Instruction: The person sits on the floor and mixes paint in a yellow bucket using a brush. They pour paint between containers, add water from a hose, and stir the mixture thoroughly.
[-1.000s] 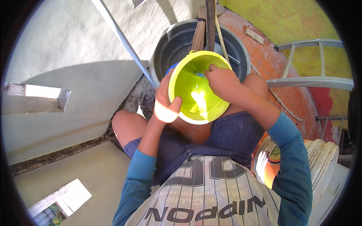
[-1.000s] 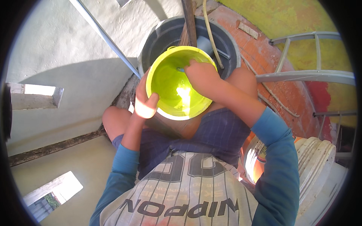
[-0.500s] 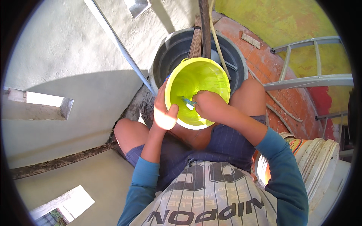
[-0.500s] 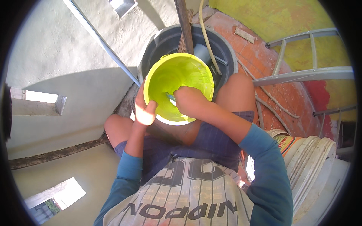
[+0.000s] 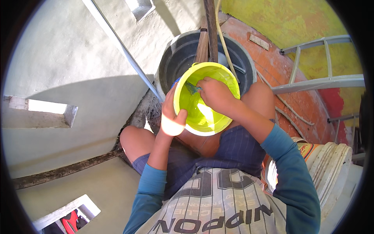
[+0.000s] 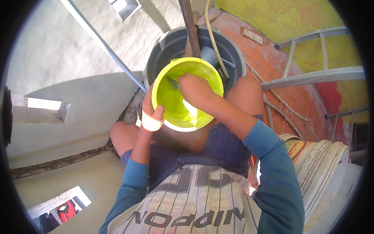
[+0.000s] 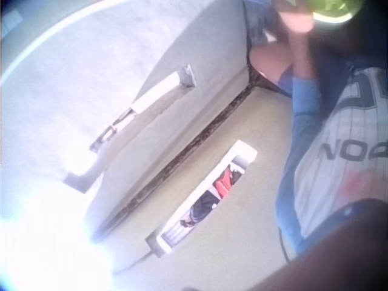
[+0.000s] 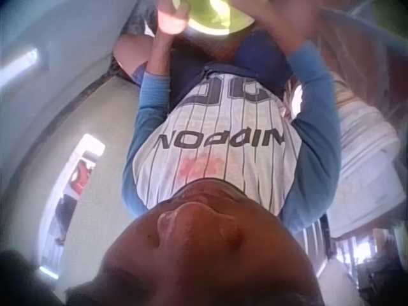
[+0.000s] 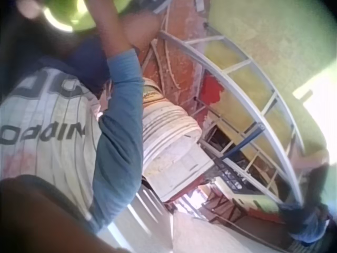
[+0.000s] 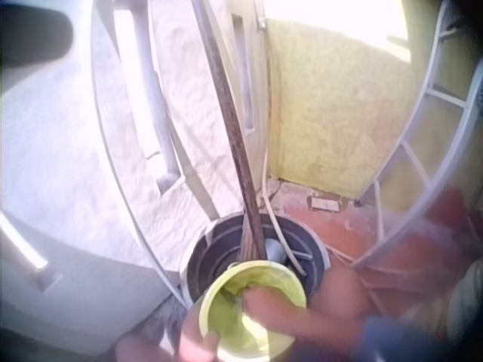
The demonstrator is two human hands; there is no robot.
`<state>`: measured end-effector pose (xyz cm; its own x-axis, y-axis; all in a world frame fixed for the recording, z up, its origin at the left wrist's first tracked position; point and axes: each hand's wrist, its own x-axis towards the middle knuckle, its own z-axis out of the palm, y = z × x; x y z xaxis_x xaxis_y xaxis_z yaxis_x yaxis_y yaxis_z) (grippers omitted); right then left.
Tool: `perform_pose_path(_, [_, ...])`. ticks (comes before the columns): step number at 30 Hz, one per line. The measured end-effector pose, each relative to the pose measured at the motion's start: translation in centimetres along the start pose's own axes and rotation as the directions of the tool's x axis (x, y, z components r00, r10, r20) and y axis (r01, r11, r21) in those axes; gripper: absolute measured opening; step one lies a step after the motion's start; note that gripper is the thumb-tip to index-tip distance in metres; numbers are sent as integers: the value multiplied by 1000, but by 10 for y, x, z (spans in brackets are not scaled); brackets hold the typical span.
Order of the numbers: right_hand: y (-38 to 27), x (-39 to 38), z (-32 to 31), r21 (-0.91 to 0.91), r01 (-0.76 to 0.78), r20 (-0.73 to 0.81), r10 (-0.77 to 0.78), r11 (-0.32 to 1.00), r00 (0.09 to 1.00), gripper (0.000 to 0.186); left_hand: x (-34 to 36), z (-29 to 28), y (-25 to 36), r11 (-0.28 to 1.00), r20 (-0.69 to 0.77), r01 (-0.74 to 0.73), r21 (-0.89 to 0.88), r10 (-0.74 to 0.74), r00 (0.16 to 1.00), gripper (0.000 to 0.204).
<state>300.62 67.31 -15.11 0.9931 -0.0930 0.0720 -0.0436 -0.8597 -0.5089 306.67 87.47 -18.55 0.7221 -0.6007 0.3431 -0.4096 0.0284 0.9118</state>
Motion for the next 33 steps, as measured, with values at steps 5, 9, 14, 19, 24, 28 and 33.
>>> perform_pose_path(5, [16,-4,-10,-196,-24,-8,23,980,1000,19,2,0,1,999,9,-27,27,27,1000,76])
perform_pose_path(9, [30,-11,-17,-286,-26,22,34,958,999,20,0,-1,3,999,-2,24,-32,-24,1000,76])
perform_pose_path(14, [30,-25,-22,-287,-48,191,107,957,976,19,0,-2,2,999,17,33,-13,-33,999,77])
perform_pose_path(19, [31,-21,-20,-76,-137,337,155,988,929,20,2,0,4,1000,9,-3,1,3,1000,77])
perform_pose_path(24, [44,-15,-28,187,-141,369,63,972,927,22,-1,-3,13,994,-23,99,-55,-100,995,74])
perform_pose_path(28, [41,-13,-54,171,-53,316,-4,984,949,23,1,-9,13,986,-46,149,-71,-152,987,72])
perform_pose_path(33, [16,-9,-102,67,6,258,-23,998,966,22,3,-8,4,993,-32,82,-79,-84,996,73])
